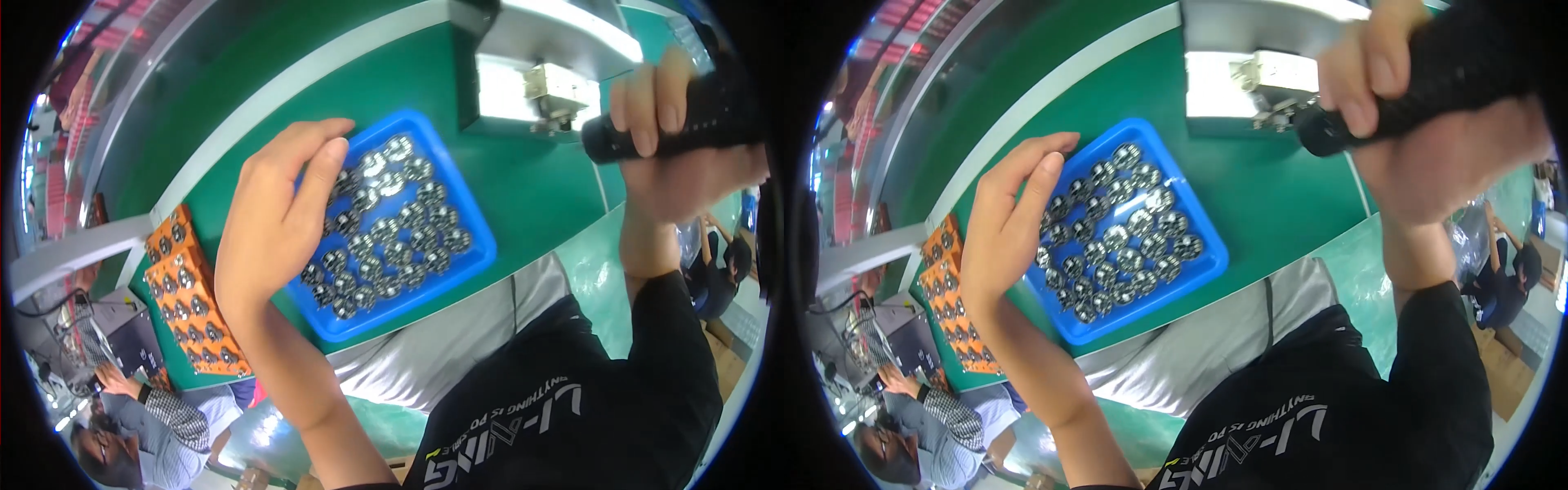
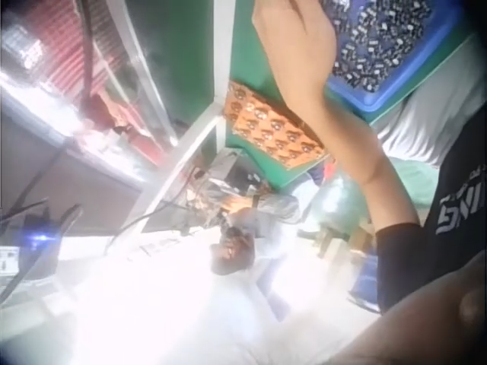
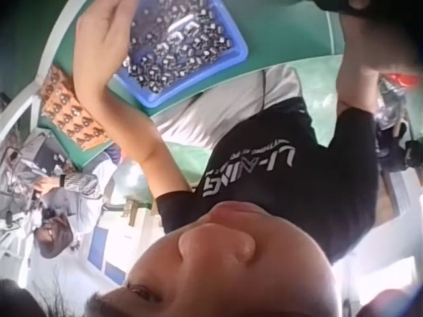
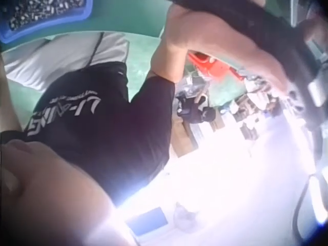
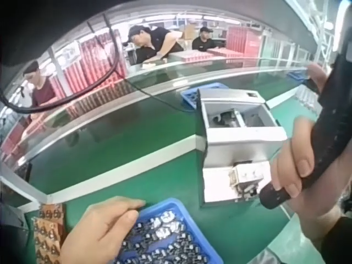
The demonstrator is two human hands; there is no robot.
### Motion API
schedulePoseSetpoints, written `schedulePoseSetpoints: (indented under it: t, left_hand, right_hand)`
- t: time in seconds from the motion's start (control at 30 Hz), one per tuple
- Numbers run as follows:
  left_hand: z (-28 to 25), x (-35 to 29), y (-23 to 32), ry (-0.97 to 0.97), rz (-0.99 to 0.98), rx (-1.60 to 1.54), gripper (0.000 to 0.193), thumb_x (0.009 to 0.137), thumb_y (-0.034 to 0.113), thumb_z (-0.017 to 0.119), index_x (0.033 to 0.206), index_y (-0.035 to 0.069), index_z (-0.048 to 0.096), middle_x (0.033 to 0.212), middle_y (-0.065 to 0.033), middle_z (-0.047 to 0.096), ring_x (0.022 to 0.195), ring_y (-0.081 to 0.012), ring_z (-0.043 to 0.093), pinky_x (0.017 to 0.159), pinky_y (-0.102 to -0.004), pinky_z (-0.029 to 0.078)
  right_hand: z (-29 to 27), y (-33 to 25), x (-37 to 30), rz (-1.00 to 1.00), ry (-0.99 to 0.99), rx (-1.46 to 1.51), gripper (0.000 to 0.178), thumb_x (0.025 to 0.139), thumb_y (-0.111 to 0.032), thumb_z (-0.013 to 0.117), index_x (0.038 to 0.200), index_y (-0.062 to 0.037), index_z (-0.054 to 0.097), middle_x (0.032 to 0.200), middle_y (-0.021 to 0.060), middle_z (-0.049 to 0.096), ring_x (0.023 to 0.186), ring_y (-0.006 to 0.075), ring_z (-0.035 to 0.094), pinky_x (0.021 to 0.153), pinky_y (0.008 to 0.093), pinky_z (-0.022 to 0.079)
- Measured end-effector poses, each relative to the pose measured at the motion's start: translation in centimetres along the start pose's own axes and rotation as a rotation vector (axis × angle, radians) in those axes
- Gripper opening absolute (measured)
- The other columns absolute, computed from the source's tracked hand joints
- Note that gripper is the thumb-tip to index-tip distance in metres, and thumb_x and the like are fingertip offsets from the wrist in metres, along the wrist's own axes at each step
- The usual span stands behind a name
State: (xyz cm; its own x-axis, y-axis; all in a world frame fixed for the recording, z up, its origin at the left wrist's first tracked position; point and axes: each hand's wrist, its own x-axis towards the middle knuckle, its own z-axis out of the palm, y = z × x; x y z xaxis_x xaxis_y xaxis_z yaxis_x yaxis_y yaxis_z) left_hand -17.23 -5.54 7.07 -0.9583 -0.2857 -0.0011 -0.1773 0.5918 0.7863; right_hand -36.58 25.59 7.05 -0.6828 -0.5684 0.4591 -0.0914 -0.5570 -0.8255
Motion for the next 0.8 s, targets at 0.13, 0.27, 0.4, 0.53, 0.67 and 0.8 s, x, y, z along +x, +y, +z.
schedulePoseSetpoints:
  t: [0.13,0.27,0.4,0.53,0.67,0.8]
  left_hand:
    - [1.7,1.0,0.2,-0.049,0.085,0.098,0.029,0.104,0.018,0.056,0.113,-0.006,0.07,0.103,-0.0192,0.072,0.096,-0.0306,0.069,0.088,-0.0361,0.051]
    - [2.4,0.6,0.5,-0.022,0.088,0.164,0.026,0.103,0.016,0.057,0.11,-0.006,0.07,0.089,-0.0193,0.067,0.077,-0.0334,0.065,0.074,-0.0397,0.049]
    - [2.4,0.3,0.4,-0.028,0.054,0.149,0.025,0.103,0.014,0.058,0.109,-0.006,0.071,0.085,-0.0176,0.065,0.072,-0.0304,0.061,0.069,-0.0382,0.047]
    - [2.6,-0.1,0.2,0.001,0.056,0.108,0.023,0.101,0.012,0.059,0.107,-0.006,0.072,0.085,-0.0177,0.066,0.073,-0.0304,0.062,0.07,-0.0377,0.048]
    - [2.8,-0.2,-0.3,0.024,0.014,0.082,0.021,0.096,0.01,0.062,0.106,-0.006,0.072,0.084,-0.0185,0.067,0.073,-0.0307,0.064,0.07,-0.0382,0.049]
    - [2.9,-0.3,-0.5,0.063,0.003,0.064,0.022,0.09,0.01,0.067,0.105,-0.004,0.073,0.088,-0.019,0.071,0.078,-0.0326,0.069,0.071,-0.0384,0.052]
  right_hand:
    - [1.3,2.2,1.7,-0.056,-0.004,-0.028,0.101,0.09,-0.089,0.038,0.148,-0.0066,0.032,0.071,0.0022,0.047,0.049,0.0142,0.044,0.055,0.0296,0.04]
    - [2.4,1.7,2.6,-0.096,0.0,-0.083,0.096,0.09,-0.089,0.035,0.141,-0.0073,0.035,0.065,0.0032,0.046,0.045,0.0152,0.043,0.051,0.0301,0.039]
    - [4.6,1.6,3.8,-0.125,-0.011,-0.05,0.091,0.091,-0.089,0.033,0.133,-0.008,0.038,0.059,0.0041,0.045,0.042,0.0161,0.042,0.047,0.0306,0.039]
    - [5.8,1.7,5.0,-0.153,-0.04,0.002,0.088,0.091,-0.089,0.03,0.126,-0.0087,0.041,0.053,0.0051,0.044,0.038,0.0171,0.04,0.043,0.031,0.038]
    - [5.7,1.0,5.5,-0.168,-0.089,0.072,0.086,0.092,-0.089,0.027,0.118,-0.0094,0.044,0.047,0.006,0.042,0.035,0.0181,0.039,0.039,0.0315,0.038]
    - [6.6,0.8,5.5,-0.076,-0.118,0.156,0.082,0.094,-0.087,0.029,0.12,-0.0102,0.044,0.051,0.0091,0.048,0.04,0.0201,0.046,0.043,0.0333,0.041]
